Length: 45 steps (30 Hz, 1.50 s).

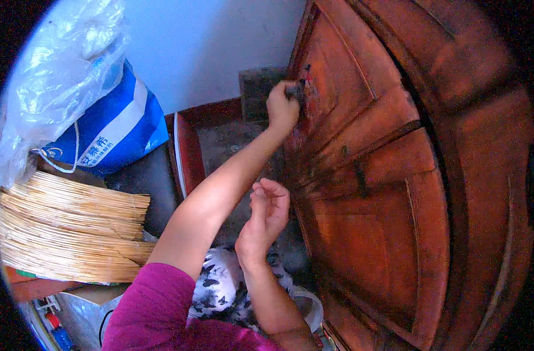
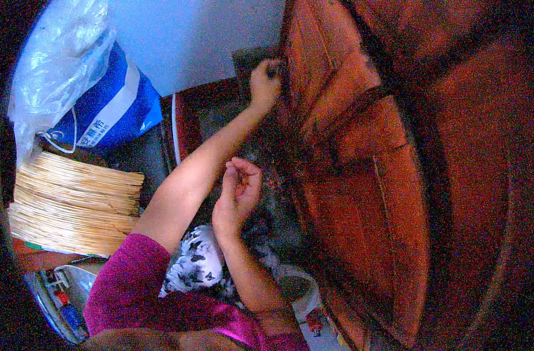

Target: The person scrubs a wooden cabinet door with a steel wool pad, focusing on a damaged area. They briefly move a plastic bag and a shopping bag to access the surface, then continue scrubbing the same spot.

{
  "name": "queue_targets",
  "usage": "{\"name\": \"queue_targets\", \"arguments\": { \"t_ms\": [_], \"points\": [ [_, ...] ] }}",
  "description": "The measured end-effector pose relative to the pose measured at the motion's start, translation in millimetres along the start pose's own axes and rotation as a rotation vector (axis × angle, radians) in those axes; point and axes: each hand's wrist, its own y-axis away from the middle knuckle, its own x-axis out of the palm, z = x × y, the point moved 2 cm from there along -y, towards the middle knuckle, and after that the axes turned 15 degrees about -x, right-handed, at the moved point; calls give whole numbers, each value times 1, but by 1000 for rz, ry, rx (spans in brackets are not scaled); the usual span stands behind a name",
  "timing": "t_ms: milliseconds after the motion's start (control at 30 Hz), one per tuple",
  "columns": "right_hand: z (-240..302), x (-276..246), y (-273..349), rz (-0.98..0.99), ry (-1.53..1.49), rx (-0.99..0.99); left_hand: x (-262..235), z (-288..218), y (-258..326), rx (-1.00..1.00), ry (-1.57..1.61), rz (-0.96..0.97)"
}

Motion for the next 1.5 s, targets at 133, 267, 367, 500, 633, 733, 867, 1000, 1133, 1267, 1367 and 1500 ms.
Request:
{"name": "queue_targets", "arguments": {
  "t_ms": [133, 267, 367, 500, 633, 733, 867, 1000, 1133, 1267, 1367, 1500],
  "points": [
    [0, -3, -4, 8, -23, -41, -8, -51, 20, 49, 160, 133],
    [3, 3, 6, 8, -12, -49, -13, -81, -13, 53, 412, 67],
    [-1, 4, 11, -8, -15, -26, -12, -14, -29, -112, 77, -11],
    [-1, -11, -2, -53, 23, -47, -1, -42, 1, -34, 165, 152],
    [3, -3, 8, -11, -16, -31, -10, -78, -23, 58, 369, 55],
    [3, -1, 5, -9, -10, -48, -4, -33, -13, 74, 217, -47],
    [-4, -4, 2, 7, 20, -46, -11, -29, -8, 31, 24, 184],
    [0, -2, 3, 5, 41, -60, -13, -101, -33, 111, 347, 53],
    [-2, -2, 5, -25, -17, -70, 2, -21, -12, -12, 168, -67],
    [-4, -8, -3, -1, -11, -67, -1, -34, -10, -123, 66, 128],
    [-6, -4, 7, 5, 19, -32, -7, -58, -44, -17, 190, 49],
    [-7, -9, 0, -24, -18, -78, -17, -75, 6, 129, 358, 44]
  ]
}}
